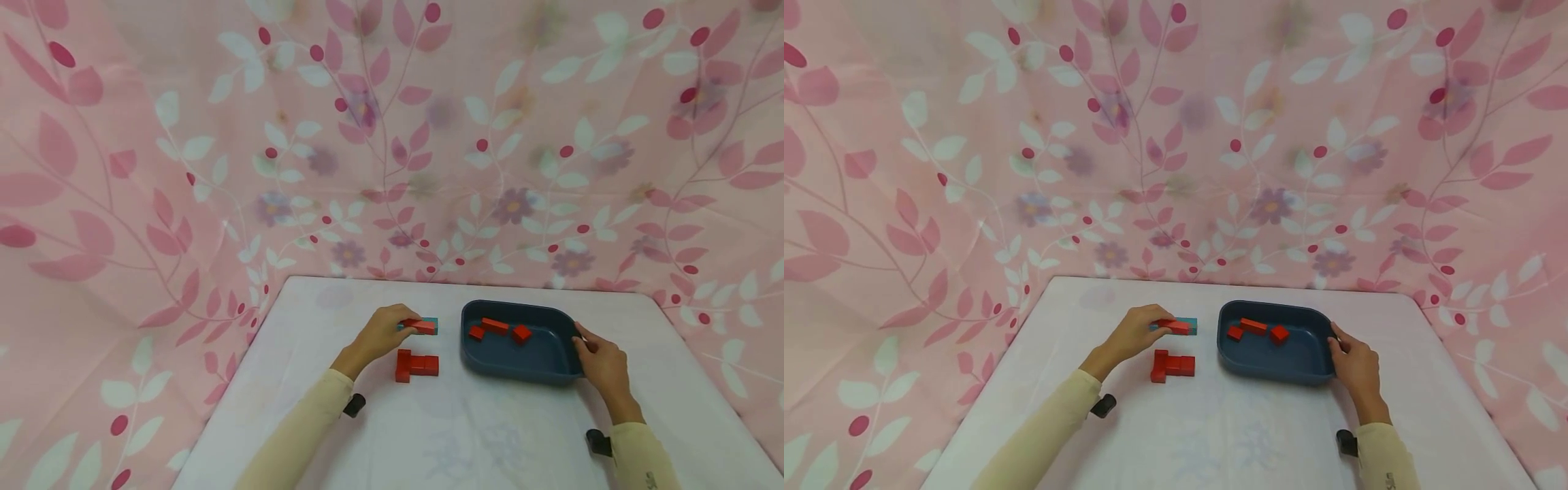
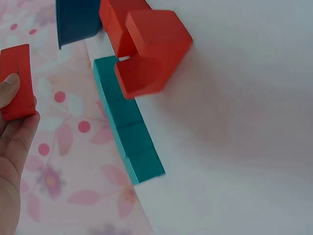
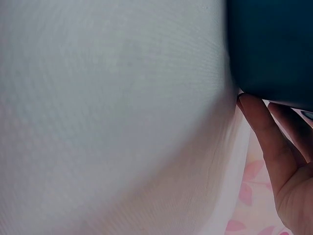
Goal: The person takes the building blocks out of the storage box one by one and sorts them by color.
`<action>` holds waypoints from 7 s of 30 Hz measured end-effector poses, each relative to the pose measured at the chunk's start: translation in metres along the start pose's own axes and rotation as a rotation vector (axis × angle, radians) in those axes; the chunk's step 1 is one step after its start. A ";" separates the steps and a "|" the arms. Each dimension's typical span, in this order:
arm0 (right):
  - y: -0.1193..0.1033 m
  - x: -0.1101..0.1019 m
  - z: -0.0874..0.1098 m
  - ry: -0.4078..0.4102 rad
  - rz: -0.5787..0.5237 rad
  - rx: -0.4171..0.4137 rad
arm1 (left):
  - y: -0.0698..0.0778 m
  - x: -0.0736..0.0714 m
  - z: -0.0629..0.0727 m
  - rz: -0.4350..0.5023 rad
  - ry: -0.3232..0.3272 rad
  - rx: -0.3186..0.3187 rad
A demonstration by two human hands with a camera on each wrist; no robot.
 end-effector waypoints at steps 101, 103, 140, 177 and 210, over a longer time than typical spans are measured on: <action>0.000 -0.003 -0.001 0.017 -0.016 0.008 | 0.013 0.035 -0.041 0.043 -0.138 0.001; 0.001 -0.002 -0.001 0.014 -0.016 0.014 | 0.021 0.040 -0.052 0.032 -0.145 0.009; -0.001 0.002 -0.004 -0.025 -0.032 0.029 | 0.054 0.174 -0.134 -0.305 -0.402 -0.090; -0.001 -0.001 -0.003 -0.017 -0.022 0.033 | 0.080 0.182 -0.118 -0.302 -0.386 0.135; -0.006 -0.004 -0.002 0.013 0.005 -0.022 | 0.060 0.018 -0.047 0.059 0.156 0.329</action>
Point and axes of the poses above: each hand's wrist, its own z-axis away from the middle knuckle, its own x-axis out of the palm, y = z × x, the point moved 10 cm from there along -z, towards the middle knuckle, and after that the axes turned 4 degrees about -y, right-handed, at the moved point
